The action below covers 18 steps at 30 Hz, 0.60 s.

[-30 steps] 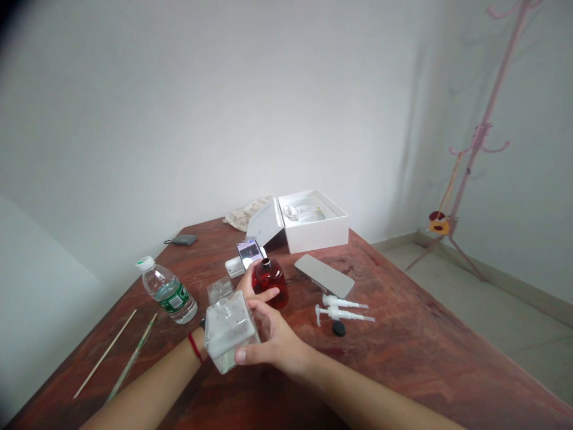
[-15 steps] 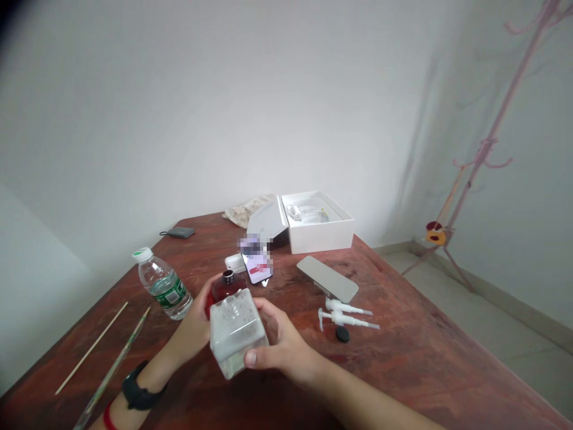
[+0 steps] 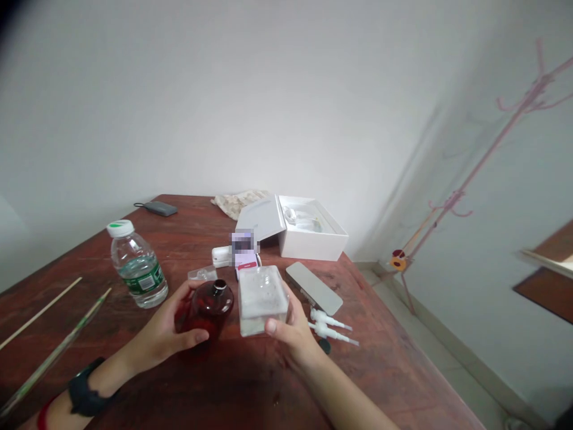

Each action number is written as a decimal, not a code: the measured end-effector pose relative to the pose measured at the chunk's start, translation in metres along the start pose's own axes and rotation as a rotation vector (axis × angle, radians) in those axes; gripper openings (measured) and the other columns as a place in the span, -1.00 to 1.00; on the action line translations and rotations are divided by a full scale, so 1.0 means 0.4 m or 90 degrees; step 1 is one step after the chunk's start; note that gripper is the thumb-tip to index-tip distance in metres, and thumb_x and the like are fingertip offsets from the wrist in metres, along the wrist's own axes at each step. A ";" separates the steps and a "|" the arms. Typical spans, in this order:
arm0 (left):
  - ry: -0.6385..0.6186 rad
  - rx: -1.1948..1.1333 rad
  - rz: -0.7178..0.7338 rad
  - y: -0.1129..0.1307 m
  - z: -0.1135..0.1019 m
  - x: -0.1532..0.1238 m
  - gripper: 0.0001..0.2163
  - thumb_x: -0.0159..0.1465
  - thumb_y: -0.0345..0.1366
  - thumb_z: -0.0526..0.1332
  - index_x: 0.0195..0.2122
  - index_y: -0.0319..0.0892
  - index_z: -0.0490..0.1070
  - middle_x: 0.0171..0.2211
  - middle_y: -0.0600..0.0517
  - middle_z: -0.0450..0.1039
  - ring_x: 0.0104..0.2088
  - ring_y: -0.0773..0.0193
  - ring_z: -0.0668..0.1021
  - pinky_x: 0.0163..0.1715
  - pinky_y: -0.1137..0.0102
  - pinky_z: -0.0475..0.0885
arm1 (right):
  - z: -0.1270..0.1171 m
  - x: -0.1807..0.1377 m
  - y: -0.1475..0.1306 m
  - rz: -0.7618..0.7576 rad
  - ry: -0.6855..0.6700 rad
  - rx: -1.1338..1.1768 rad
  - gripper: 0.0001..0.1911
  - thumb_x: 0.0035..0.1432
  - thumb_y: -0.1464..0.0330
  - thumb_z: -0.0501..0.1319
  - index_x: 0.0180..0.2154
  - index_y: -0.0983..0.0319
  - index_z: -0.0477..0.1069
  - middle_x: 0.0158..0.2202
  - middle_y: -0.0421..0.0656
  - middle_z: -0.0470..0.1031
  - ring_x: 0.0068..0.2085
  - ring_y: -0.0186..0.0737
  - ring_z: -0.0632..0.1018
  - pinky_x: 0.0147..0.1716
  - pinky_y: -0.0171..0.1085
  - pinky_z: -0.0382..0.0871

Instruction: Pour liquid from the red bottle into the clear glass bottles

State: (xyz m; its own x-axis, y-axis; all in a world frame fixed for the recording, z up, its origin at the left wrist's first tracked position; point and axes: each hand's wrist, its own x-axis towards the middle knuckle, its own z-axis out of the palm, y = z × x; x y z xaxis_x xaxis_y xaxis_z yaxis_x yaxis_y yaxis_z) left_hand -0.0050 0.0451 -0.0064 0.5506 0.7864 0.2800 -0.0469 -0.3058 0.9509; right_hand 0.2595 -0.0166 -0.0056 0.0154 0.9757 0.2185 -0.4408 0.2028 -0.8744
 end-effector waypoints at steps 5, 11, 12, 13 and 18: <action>-0.014 0.063 0.061 -0.003 0.010 0.003 -0.38 0.29 -0.05 0.43 0.29 -0.10 0.29 0.20 -0.17 0.54 0.18 -0.12 0.62 0.26 0.08 0.47 | -0.034 0.024 -0.003 -0.070 0.090 -0.031 -0.08 -0.16 0.01 0.64 0.23 0.09 0.51 0.14 -0.01 0.69 0.16 0.24 0.64 0.16 0.06 0.52; -0.033 0.255 0.111 0.011 0.015 -0.008 -0.29 0.23 -0.08 0.46 0.36 -0.08 0.26 0.29 -0.18 0.47 0.23 -0.14 0.58 0.27 0.06 0.48 | -0.079 0.041 0.015 -0.066 0.102 -0.052 -0.13 -0.13 0.06 0.63 0.22 0.11 0.52 0.24 0.01 0.63 0.28 0.27 0.56 0.20 0.09 0.49; -0.034 0.279 0.114 0.011 0.015 -0.008 -0.28 0.23 -0.08 0.46 0.36 -0.08 0.25 0.29 -0.18 0.48 0.22 -0.13 0.58 0.26 0.07 0.49 | -0.086 0.041 0.019 -0.071 0.106 -0.048 -0.15 -0.13 0.08 0.63 0.21 0.10 0.53 0.22 0.00 0.64 0.27 0.25 0.57 0.18 0.07 0.51; -0.033 0.299 0.116 0.010 0.015 -0.008 -0.28 0.24 -0.07 0.46 0.36 -0.08 0.24 0.29 -0.17 0.48 0.22 -0.12 0.59 0.25 0.08 0.50 | -0.090 0.041 0.023 -0.072 0.108 -0.046 -0.17 -0.12 0.10 0.62 0.20 0.10 0.52 0.22 -0.01 0.64 0.27 0.23 0.57 0.17 0.05 0.52; -0.044 0.378 0.131 0.015 0.005 -0.003 -0.29 0.24 -0.11 0.45 0.37 -0.06 0.22 0.25 -0.13 0.52 0.13 -0.06 0.65 0.16 0.15 0.56 | -0.087 0.036 0.023 -0.076 0.126 -0.040 -0.13 -0.10 0.11 0.61 0.26 0.04 0.48 0.22 -0.07 0.64 0.25 0.18 0.59 0.17 0.01 0.51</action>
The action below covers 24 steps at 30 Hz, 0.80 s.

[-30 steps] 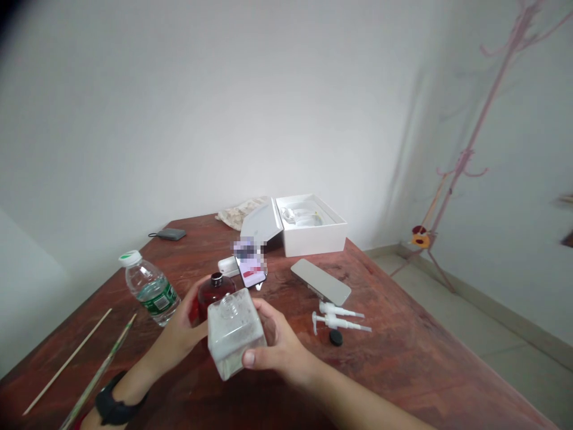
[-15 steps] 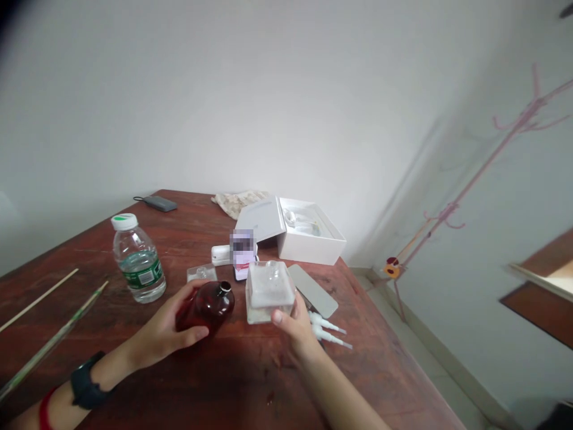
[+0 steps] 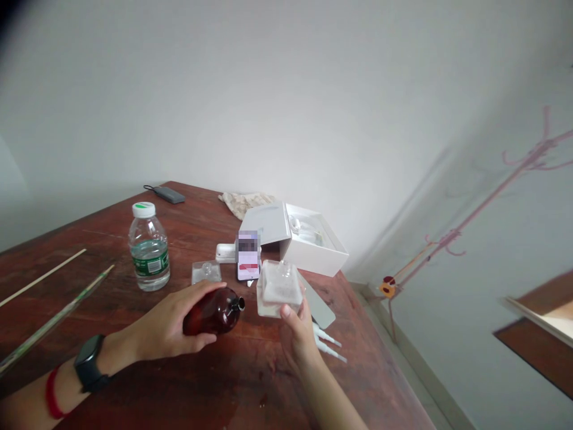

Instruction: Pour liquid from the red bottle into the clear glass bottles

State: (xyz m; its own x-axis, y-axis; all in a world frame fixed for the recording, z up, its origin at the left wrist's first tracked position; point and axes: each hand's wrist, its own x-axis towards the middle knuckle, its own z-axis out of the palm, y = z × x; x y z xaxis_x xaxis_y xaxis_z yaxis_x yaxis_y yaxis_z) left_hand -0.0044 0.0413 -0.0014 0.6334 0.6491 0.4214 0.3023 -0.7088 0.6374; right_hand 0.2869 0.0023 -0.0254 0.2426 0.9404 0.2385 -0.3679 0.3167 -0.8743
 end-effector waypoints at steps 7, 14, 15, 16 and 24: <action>0.000 0.056 0.014 0.007 -0.019 0.003 -0.33 0.21 -0.16 0.48 0.31 -0.03 0.27 0.19 -0.08 0.54 0.09 -0.05 0.65 0.12 0.16 0.55 | 0.035 -0.015 -0.018 0.016 0.033 -0.007 -0.12 -0.14 0.01 0.60 0.22 0.08 0.51 0.22 -0.05 0.64 0.25 0.24 0.57 0.23 0.08 0.44; 0.007 0.067 -0.001 0.010 -0.020 -0.003 -0.12 0.14 -0.15 0.54 0.43 -0.02 0.14 0.28 -0.16 0.43 0.19 -0.16 0.59 0.26 0.05 0.48 | 0.036 -0.020 -0.015 0.006 0.017 -0.003 -0.13 -0.04 0.02 0.57 0.29 0.02 0.44 0.32 -0.11 0.55 0.32 0.18 0.52 0.29 0.06 0.39; -0.001 0.061 0.001 0.013 -0.019 -0.002 -0.15 0.13 -0.16 0.55 0.41 -0.01 0.19 0.26 -0.15 0.44 0.17 -0.15 0.60 0.24 0.05 0.50 | 0.033 -0.021 -0.016 0.012 0.013 -0.005 -0.13 -0.04 0.03 0.57 0.29 0.02 0.44 0.33 -0.11 0.55 0.34 0.18 0.50 0.30 0.06 0.38; -0.006 0.053 0.002 0.016 -0.019 -0.001 -0.18 0.13 -0.18 0.55 0.38 -0.01 0.23 0.24 -0.13 0.44 0.16 -0.15 0.60 0.22 0.06 0.51 | 0.031 -0.021 -0.018 0.019 0.005 -0.009 -0.13 -0.04 0.04 0.57 0.29 0.02 0.44 0.34 -0.11 0.54 0.37 0.19 0.47 0.31 0.07 0.37; 0.007 -0.014 -0.003 0.015 -0.012 -0.001 -0.20 0.09 -0.13 0.60 0.31 -0.02 0.31 0.26 -0.13 0.49 0.19 -0.15 0.60 0.24 0.07 0.49 | 0.040 -0.025 -0.028 0.032 -0.020 0.001 -0.10 -0.04 0.02 0.56 0.31 0.05 0.44 0.38 -0.09 0.49 0.45 0.22 0.36 0.38 0.09 0.29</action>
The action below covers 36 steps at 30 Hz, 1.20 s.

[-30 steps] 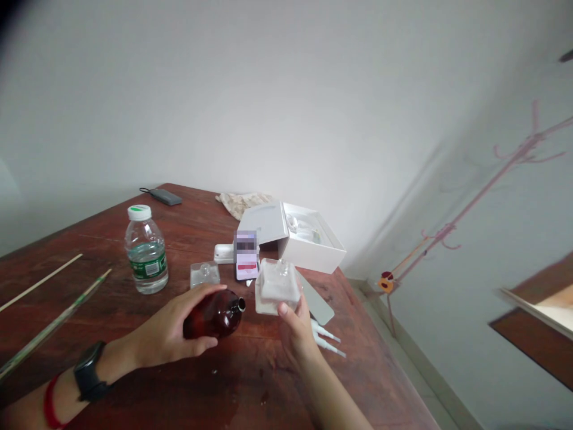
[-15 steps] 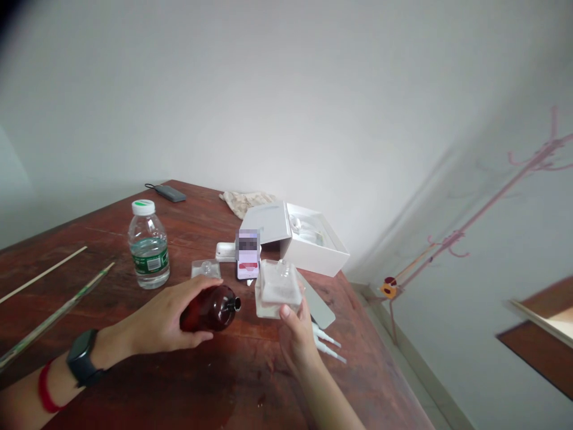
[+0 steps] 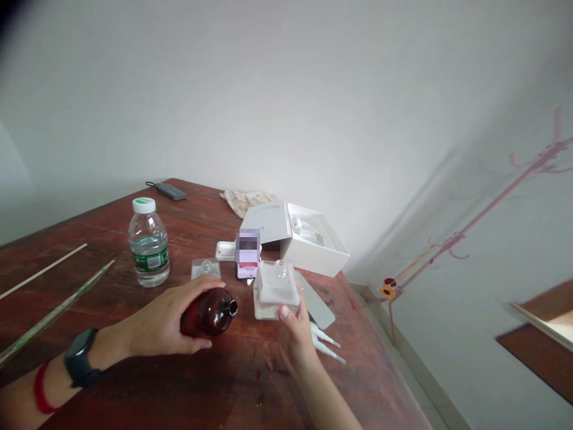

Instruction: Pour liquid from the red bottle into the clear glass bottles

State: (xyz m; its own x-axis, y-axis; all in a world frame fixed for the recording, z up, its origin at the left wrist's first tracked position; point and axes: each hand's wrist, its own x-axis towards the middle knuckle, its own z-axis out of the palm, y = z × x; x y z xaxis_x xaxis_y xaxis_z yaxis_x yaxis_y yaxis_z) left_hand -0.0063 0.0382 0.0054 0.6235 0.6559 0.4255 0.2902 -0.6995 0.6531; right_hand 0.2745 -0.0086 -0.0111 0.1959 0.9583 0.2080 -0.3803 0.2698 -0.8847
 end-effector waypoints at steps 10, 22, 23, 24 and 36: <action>0.020 -0.073 -0.031 -0.031 -0.003 -0.005 -0.08 0.12 0.35 0.45 0.36 -0.10 0.34 0.24 -0.21 0.55 0.19 -0.21 0.62 0.28 0.04 0.44 | -0.034 0.005 0.017 0.002 -0.011 -0.021 -0.25 0.00 0.06 0.55 0.23 -0.03 0.49 0.20 -0.16 0.66 0.30 0.25 0.54 0.23 0.10 0.46; 0.039 -0.112 0.011 -0.033 -0.003 -0.002 -0.15 0.33 0.51 -0.03 0.27 -0.14 0.42 0.13 -0.17 0.62 0.08 -0.12 0.65 0.15 0.17 0.48 | -0.019 -0.004 0.009 0.027 -0.031 0.009 -0.19 0.05 0.09 0.53 0.31 0.02 0.42 0.21 -0.06 0.65 0.21 0.23 0.62 0.22 0.13 0.46; 0.047 -0.117 0.010 -0.031 -0.003 -0.003 -0.15 0.35 0.50 -0.06 0.27 -0.14 0.42 0.13 -0.17 0.62 0.08 -0.12 0.64 0.16 0.17 0.47 | -0.016 -0.005 0.008 0.023 -0.025 0.010 -0.18 0.05 0.09 0.54 0.32 0.03 0.42 0.21 -0.05 0.65 0.21 0.22 0.62 0.22 0.13 0.46; 0.055 -0.120 0.008 -0.029 -0.003 -0.003 -0.16 0.37 0.49 -0.08 0.27 -0.14 0.42 0.12 -0.17 0.62 0.08 -0.12 0.64 0.17 0.17 0.46 | -0.014 -0.006 0.007 0.016 -0.017 0.010 -0.17 0.05 0.09 0.54 0.32 0.03 0.41 0.21 -0.05 0.65 0.21 0.22 0.62 0.22 0.12 0.47; 0.057 -0.111 -0.059 -0.012 -0.004 0.004 -0.09 -0.02 0.55 0.33 0.07 -0.14 0.49 -0.07 -0.11 0.67 -0.14 -0.06 0.69 -0.08 0.22 0.53 | -0.009 -0.004 0.012 0.001 0.005 -0.012 -0.12 0.00 0.03 0.54 0.33 0.05 0.41 0.18 -0.04 0.66 0.20 0.24 0.62 0.26 0.15 0.41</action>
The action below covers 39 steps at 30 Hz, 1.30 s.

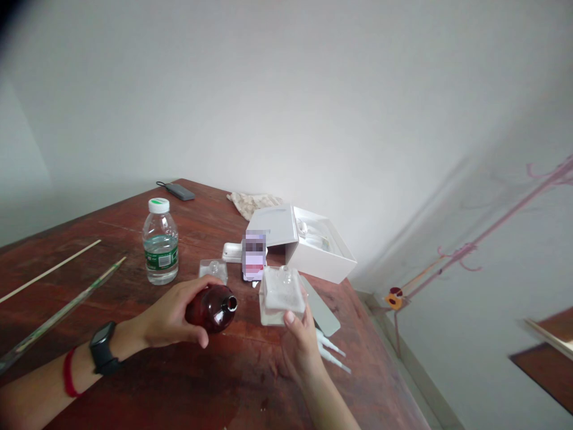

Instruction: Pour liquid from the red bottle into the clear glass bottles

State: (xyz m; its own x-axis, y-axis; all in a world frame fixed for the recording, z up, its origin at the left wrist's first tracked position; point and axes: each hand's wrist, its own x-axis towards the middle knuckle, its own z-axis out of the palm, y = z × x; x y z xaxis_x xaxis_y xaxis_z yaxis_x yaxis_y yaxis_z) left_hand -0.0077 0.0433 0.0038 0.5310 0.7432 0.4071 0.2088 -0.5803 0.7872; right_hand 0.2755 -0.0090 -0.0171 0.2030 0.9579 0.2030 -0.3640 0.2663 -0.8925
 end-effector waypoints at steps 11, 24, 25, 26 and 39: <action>-0.009 0.025 0.011 0.007 -0.012 0.004 -0.03 -0.14 0.65 0.24 -0.02 -0.12 0.51 -0.14 -0.06 0.66 -0.21 -0.03 0.66 -0.16 0.27 0.49 | -0.003 -0.002 -0.005 0.021 -0.022 0.008 -0.16 0.03 0.06 0.54 0.31 0.03 0.42 0.21 -0.05 0.64 0.20 0.23 0.61 0.22 0.14 0.44; -0.008 -0.001 -0.032 -0.019 -0.017 0.003 0.02 -0.17 0.59 0.35 0.15 -0.08 0.45 0.01 -0.08 0.66 -0.04 -0.14 0.68 0.02 0.19 0.52 | -0.006 -0.001 -0.002 0.022 -0.012 0.006 -0.04 -0.03 0.04 0.57 0.37 0.06 0.37 0.16 -0.02 0.67 0.17 0.25 0.63 0.21 0.12 0.46; -0.003 0.010 -0.041 -0.020 -0.016 0.002 0.05 -0.21 0.54 0.43 0.19 -0.06 0.42 0.04 -0.09 0.66 0.00 -0.16 0.68 0.06 0.16 0.52 | -0.002 -0.002 -0.004 0.027 -0.012 0.009 -0.03 -0.04 0.04 0.57 0.37 0.06 0.38 0.17 -0.01 0.67 0.18 0.27 0.63 0.22 0.13 0.45; 0.002 0.023 -0.047 -0.021 -0.015 0.000 0.08 -0.25 0.49 0.49 0.22 -0.04 0.40 0.06 -0.09 0.65 0.03 -0.18 0.67 0.09 0.14 0.51 | 0.001 -0.002 -0.006 0.031 -0.012 0.012 -0.03 -0.05 0.03 0.58 0.36 0.06 0.39 0.18 -0.01 0.66 0.19 0.28 0.62 0.22 0.14 0.45; 0.029 -0.005 -0.005 -0.015 -0.010 0.003 -0.17 -0.02 0.38 0.51 0.10 -0.12 0.51 0.00 -0.10 0.66 -0.04 -0.09 0.69 0.03 0.15 0.57 | -0.015 0.005 -0.001 0.063 -0.088 0.004 -0.25 -0.01 0.13 0.60 0.22 0.02 0.52 0.18 -0.11 0.66 0.14 0.08 0.65 0.11 -0.08 0.52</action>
State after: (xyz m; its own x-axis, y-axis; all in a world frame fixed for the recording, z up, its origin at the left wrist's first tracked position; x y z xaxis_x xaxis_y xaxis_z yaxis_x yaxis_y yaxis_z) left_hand -0.0116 0.0492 0.0014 0.4908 0.7628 0.4210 0.2070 -0.5714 0.7941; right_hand 0.2815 -0.0079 -0.0186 0.0383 0.9850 0.1681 -0.3816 0.1699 -0.9086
